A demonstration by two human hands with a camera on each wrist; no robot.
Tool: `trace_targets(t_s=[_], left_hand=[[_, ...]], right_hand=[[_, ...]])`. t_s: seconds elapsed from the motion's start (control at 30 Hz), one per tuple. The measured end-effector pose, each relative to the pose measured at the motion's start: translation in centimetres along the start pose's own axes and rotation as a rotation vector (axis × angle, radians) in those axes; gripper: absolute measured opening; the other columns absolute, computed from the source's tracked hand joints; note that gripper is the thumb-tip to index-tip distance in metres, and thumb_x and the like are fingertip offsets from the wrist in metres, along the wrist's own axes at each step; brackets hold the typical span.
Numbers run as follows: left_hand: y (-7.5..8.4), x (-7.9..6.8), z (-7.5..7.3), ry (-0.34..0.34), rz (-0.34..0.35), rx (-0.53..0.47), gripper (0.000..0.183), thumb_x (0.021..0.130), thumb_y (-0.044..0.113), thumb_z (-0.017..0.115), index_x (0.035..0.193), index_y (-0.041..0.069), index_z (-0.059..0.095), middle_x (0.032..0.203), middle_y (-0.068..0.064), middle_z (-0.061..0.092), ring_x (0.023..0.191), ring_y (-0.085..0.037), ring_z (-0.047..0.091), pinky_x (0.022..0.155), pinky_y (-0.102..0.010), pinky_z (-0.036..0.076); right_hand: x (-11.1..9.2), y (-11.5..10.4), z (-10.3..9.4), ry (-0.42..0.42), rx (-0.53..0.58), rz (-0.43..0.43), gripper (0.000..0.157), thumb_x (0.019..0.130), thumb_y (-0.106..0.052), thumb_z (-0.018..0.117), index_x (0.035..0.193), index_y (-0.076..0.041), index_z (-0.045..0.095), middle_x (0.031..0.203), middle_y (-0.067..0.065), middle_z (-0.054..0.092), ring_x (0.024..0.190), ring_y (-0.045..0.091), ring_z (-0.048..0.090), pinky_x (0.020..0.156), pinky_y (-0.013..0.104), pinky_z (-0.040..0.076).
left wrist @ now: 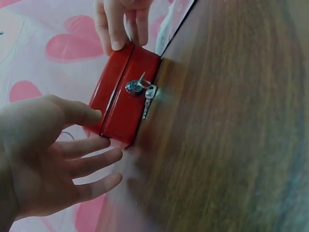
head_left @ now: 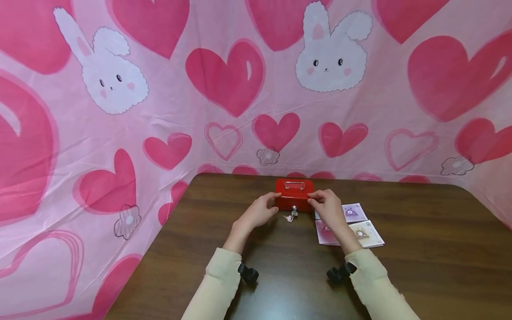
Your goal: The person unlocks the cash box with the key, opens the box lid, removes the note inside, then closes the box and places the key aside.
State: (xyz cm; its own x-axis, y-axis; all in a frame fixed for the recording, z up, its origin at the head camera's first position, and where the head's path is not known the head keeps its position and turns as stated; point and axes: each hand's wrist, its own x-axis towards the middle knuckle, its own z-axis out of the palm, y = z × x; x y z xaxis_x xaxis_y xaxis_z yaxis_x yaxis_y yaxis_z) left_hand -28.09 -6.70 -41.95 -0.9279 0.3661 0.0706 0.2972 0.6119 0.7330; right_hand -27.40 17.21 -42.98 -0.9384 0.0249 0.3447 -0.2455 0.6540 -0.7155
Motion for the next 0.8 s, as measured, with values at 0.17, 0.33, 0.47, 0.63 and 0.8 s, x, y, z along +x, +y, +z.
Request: trace_targets(t_s=[0.17, 0.33, 0.47, 0.63, 0.8], left_hand=[[0.47, -0.13, 0.19, 0.024, -0.018, 0.005, 0.047, 0.097, 0.013, 0.059, 0.143, 0.018, 0.053, 0.139, -0.010, 0.061, 0.125, -0.027, 0.060, 0.107, -0.046, 0.046], [0.62, -0.31, 0.01, 0.010, -0.025, 0.048, 0.050, 0.095, 0.016, 0.062, 0.144, 0.021, 0.050, 0.134, -0.011, 0.063, 0.119, -0.026, 0.062, 0.104, -0.047, 0.048], [0.50, -0.25, -0.31, -0.032, -0.012, 0.053, 0.056, 0.094, 0.019, 0.064, 0.146, 0.021, 0.045, 0.137, -0.011, 0.062, 0.121, -0.026, 0.061, 0.104, -0.047, 0.048], [0.27, -0.13, -0.52, -0.085, -0.012, 0.052, 0.067, 0.093, 0.022, 0.064, 0.154, 0.024, 0.037, 0.144, -0.012, 0.057, 0.128, -0.026, 0.058, 0.109, -0.047, 0.044], [-0.20, -0.15, -0.21, -0.105, -0.021, 0.023, 0.069, 0.094, 0.022, 0.064, 0.156, 0.026, 0.033, 0.147, -0.012, 0.053, 0.130, -0.027, 0.057, 0.109, -0.046, 0.044]], right_hand=[[0.19, 0.36, -0.47, 0.007, -0.056, -0.016, 0.022, 0.090, -0.018, 0.072, 0.109, -0.007, 0.078, 0.100, 0.015, 0.069, 0.094, 0.032, 0.066, 0.082, 0.043, 0.052], [0.42, 0.70, -0.57, 0.015, -0.075, -0.052, 0.021, 0.088, -0.018, 0.075, 0.106, -0.009, 0.078, 0.098, 0.014, 0.075, 0.090, 0.032, 0.068, 0.077, 0.039, 0.049], [0.40, 0.78, -0.51, 0.021, -0.102, -0.079, 0.021, 0.087, -0.017, 0.076, 0.106, -0.009, 0.078, 0.094, 0.014, 0.076, 0.086, 0.031, 0.069, 0.075, 0.039, 0.051], [0.34, 0.97, -0.33, 0.056, -0.127, -0.111, 0.019, 0.085, -0.015, 0.078, 0.103, -0.010, 0.079, 0.091, 0.013, 0.076, 0.082, 0.030, 0.070, 0.074, 0.041, 0.052], [0.26, 0.95, -0.27, 0.031, -0.132, -0.103, 0.019, 0.086, -0.014, 0.076, 0.104, -0.008, 0.079, 0.097, 0.014, 0.076, 0.090, 0.033, 0.070, 0.082, 0.046, 0.054]])
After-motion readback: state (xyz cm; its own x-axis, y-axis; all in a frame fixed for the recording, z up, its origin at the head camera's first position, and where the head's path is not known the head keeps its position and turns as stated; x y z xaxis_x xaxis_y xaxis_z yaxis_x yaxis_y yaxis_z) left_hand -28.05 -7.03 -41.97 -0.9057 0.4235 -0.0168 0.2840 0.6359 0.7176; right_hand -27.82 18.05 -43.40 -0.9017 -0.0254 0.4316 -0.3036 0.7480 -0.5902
